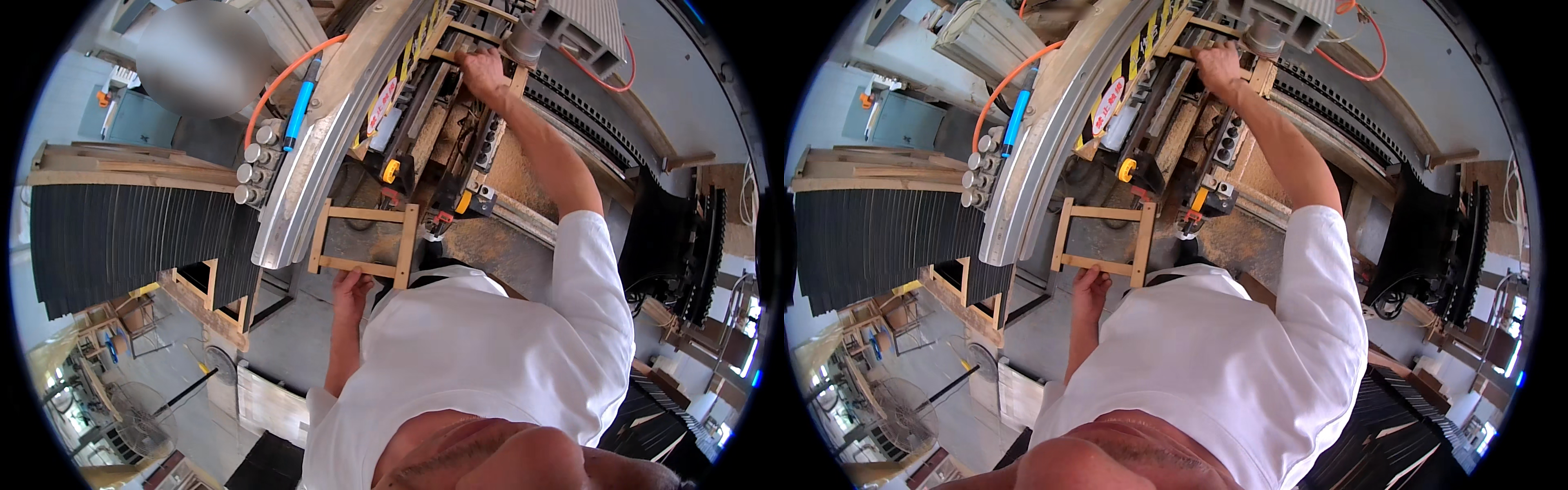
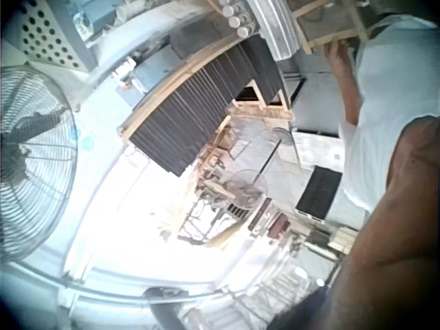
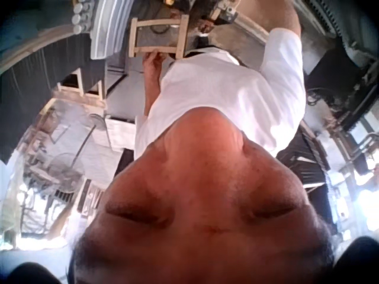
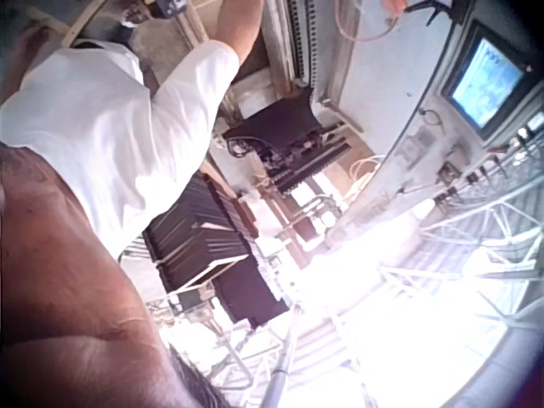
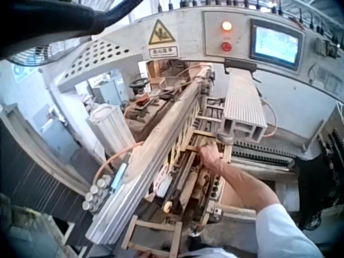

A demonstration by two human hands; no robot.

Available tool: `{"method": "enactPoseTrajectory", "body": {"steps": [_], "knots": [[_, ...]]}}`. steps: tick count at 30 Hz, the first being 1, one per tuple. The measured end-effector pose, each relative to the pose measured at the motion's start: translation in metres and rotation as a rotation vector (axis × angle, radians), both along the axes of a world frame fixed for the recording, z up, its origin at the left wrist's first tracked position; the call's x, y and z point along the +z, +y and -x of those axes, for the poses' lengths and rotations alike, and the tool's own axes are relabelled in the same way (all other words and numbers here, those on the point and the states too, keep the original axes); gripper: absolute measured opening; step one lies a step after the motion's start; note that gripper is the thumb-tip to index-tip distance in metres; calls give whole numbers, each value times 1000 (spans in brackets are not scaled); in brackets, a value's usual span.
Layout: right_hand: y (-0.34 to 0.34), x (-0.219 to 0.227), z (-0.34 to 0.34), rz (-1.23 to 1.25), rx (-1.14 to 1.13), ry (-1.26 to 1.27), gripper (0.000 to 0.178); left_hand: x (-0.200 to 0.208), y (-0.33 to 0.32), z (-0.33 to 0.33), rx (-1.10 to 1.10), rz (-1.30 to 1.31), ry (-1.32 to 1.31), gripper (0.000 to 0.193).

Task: The person repeatedly picks up small wooden frames from a conveyor belt, places them onto a jig on a machine, and then removes them after a brief pause. The frames are handled one at a time in a continuous loop.

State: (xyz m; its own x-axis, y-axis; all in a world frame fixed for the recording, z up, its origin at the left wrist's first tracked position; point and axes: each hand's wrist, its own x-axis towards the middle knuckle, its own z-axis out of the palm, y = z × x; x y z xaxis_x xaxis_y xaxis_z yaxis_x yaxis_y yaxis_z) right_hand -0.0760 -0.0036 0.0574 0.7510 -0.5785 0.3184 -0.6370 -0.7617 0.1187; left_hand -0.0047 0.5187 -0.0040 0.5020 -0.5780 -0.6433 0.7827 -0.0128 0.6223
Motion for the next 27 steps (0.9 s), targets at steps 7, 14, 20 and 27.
{"method": "enactPoseTrajectory", "body": {"steps": [7, 14, 20, 27], "knots": [[-75, -2, -17, 101, 40, 107, 29, -36, 17, -14, 202, -146, 5, 13], [-111, -25, -18, -9, 12, 46, 39, -63, 15, -11, 272, -235, -31, 15], [-104, -23, -17, 37, 44, -39, 31, -94, 22, -8, 347, -328, -70, 14], [-108, -23, -14, 67, 58, -57, 25, -105, 51, -5, 483, -367, -105, 10]]}}
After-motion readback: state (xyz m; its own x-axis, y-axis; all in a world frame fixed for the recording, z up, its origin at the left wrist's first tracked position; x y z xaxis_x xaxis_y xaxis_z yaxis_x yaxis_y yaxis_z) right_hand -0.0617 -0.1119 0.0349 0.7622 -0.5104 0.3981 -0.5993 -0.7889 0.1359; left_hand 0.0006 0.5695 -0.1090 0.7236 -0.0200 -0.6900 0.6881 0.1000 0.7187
